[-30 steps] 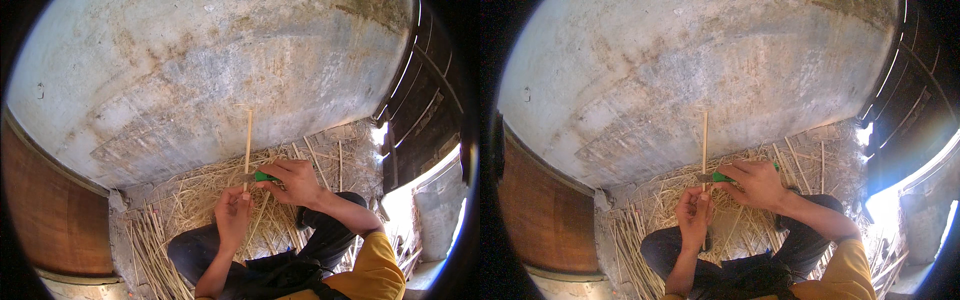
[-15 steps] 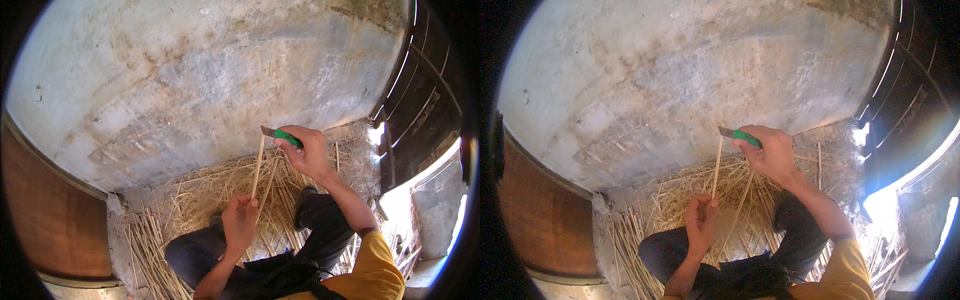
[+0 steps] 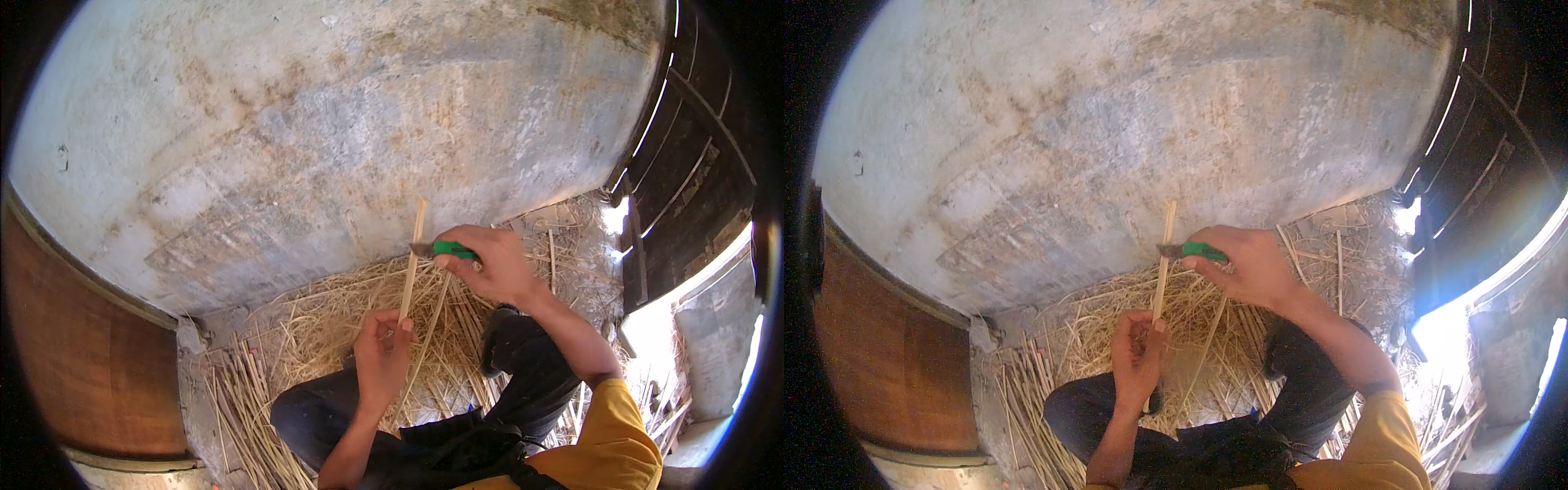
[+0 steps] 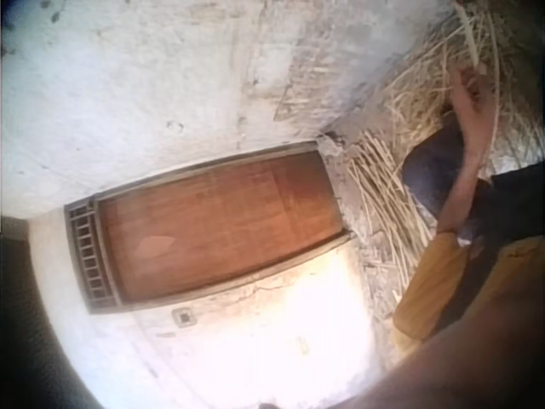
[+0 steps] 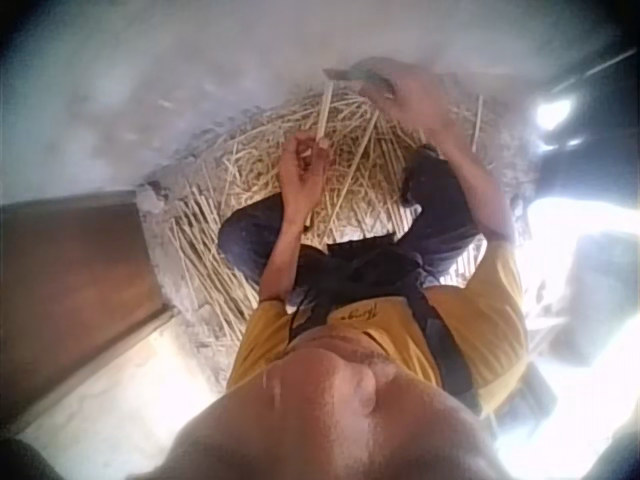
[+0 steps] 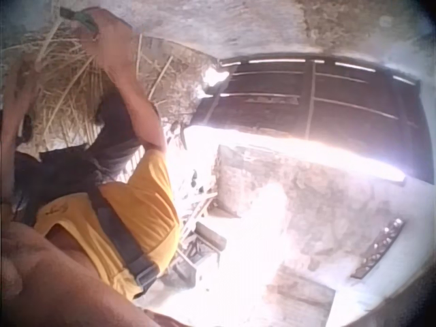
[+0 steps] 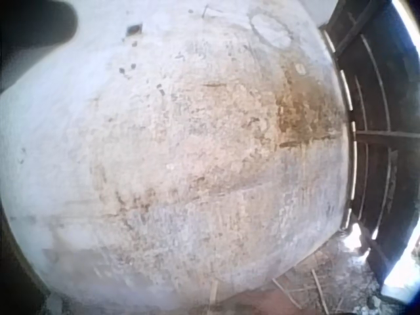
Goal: The person shaves a thin bamboo strip using a utility knife while sitting on a straw-covered floor.
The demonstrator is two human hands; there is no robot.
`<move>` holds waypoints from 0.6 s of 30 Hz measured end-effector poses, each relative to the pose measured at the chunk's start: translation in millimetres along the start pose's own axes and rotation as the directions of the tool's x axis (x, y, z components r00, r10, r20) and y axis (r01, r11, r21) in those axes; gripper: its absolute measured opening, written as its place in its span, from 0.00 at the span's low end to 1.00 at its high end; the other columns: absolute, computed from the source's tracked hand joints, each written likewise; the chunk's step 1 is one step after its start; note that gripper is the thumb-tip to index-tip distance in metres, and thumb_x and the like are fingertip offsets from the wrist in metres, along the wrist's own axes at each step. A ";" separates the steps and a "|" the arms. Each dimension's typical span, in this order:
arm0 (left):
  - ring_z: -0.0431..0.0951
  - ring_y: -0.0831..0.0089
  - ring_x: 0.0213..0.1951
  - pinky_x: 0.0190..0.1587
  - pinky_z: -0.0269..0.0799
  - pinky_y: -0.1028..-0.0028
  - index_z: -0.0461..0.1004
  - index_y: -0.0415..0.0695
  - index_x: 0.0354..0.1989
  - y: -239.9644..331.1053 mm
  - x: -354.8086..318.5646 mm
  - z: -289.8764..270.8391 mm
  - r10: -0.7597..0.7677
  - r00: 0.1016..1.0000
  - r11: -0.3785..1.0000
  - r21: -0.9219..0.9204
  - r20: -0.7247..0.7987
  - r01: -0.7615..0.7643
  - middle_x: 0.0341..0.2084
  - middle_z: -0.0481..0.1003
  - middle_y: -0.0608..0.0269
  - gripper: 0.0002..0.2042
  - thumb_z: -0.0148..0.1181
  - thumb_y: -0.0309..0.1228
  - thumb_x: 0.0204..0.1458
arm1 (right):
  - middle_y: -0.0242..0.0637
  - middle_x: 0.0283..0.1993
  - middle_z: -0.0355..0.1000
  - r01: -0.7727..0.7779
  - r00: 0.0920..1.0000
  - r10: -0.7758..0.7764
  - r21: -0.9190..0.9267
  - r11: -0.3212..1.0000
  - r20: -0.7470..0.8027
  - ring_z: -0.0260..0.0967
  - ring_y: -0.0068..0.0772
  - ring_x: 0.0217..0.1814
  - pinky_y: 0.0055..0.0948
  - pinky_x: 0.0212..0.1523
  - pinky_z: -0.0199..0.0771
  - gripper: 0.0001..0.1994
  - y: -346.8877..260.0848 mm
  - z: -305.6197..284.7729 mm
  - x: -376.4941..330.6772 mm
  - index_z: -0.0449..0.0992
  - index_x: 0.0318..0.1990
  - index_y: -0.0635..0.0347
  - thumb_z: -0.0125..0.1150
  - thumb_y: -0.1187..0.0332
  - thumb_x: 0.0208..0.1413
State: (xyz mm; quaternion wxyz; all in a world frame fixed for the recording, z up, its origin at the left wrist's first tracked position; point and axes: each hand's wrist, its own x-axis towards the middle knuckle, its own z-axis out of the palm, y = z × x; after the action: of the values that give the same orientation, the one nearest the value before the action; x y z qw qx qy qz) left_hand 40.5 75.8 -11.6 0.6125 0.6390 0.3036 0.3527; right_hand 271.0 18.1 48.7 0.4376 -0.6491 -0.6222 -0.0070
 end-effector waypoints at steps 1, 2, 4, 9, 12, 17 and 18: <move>0.69 0.88 0.25 0.24 0.62 0.82 0.69 0.42 0.47 1.5 -0.3 0.2 -0.008 1.000 1.000 -0.010 0.004 0.008 0.29 0.75 0.70 0.07 0.58 0.29 0.67 | 0.41 0.37 0.80 0.035 0.999 -0.034 -0.010 0.999 0.037 0.79 0.48 0.33 0.39 0.34 0.78 0.13 -1.6 3.1 -1.3 0.80 0.44 0.58 0.68 0.58 0.61; 0.69 0.88 0.25 0.24 0.62 0.82 0.69 0.42 0.47 2.8 -0.6 0.1 -0.010 1.000 1.000 -0.010 0.003 0.010 0.29 0.75 0.70 0.07 0.58 0.29 0.67 | 0.41 0.36 0.80 0.069 0.995 -0.067 -0.019 0.997 0.073 0.79 0.48 0.33 0.39 0.34 0.78 0.13 -3.6 6.1 -3.1 0.80 0.44 0.57 0.67 0.58 0.61; 0.69 0.88 0.25 0.24 0.61 0.83 0.69 0.43 0.47 4.0 -1.4 -0.5 -0.008 1.000 1.000 -0.018 0.004 0.008 0.29 0.75 0.71 0.07 0.58 0.29 0.67 | 0.41 0.35 0.79 0.100 0.993 -0.098 -0.031 0.995 0.068 0.78 0.46 0.32 0.37 0.32 0.77 0.13 -9.3 11.7 -7.4 0.80 0.43 0.58 0.70 0.60 0.59; 0.69 0.87 0.27 0.27 0.64 0.82 0.69 0.41 0.46 -0.3 -1.9 -5.6 -0.021 1.000 0.997 -0.076 -0.021 0.020 0.29 0.74 0.70 0.05 0.57 0.27 0.67 | 0.41 0.36 0.80 0.124 0.987 -0.116 -0.066 0.990 0.111 0.80 0.48 0.33 0.41 0.31 0.78 0.14 -16.2 24.7 -17.7 0.80 0.45 0.55 0.69 0.58 0.59; 0.69 0.86 0.28 0.29 0.66 0.80 0.69 0.39 0.45 2.2 -1.7 -6.9 -0.039 0.999 0.991 -0.128 -0.025 0.036 0.30 0.73 0.68 0.04 0.56 0.25 0.68 | 0.39 0.36 0.80 0.186 0.978 -0.181 -0.044 0.981 0.108 0.80 0.47 0.32 0.42 0.29 0.78 0.14 -15.8 33.6 -21.3 0.79 0.45 0.54 0.70 0.57 0.58; 0.66 0.88 0.25 0.26 0.61 0.82 0.67 0.41 0.43 7.7 -2.5 -8.0 -0.068 0.998 0.987 -0.148 -0.015 0.065 0.28 0.71 0.71 0.05 0.55 0.29 0.69 | 0.37 0.33 0.80 0.210 0.973 -0.204 -0.048 0.976 0.113 0.79 0.44 0.29 0.36 0.27 0.77 0.15 -24.1 39.5 -25.4 0.80 0.42 0.56 0.75 0.60 0.52; 0.65 0.88 0.25 0.25 0.60 0.82 0.67 0.42 0.43 9.2 -2.4 -8.0 -0.073 0.997 0.984 -0.166 -0.018 0.069 0.27 0.70 0.71 0.05 0.55 0.29 0.69 | 0.37 0.33 0.80 0.211 0.972 -0.205 -0.046 0.976 0.114 0.79 0.44 0.29 0.36 0.27 0.77 0.15 -24.6 41.1 -25.6 0.80 0.42 0.56 0.75 0.60 0.52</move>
State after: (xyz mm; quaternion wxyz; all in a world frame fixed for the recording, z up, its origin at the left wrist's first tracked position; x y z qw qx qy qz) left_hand 32.1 77.7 -2.7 0.6719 0.5706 0.3031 0.3622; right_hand 223.1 17.5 23.0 0.3812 -0.5921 -0.7092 -0.0355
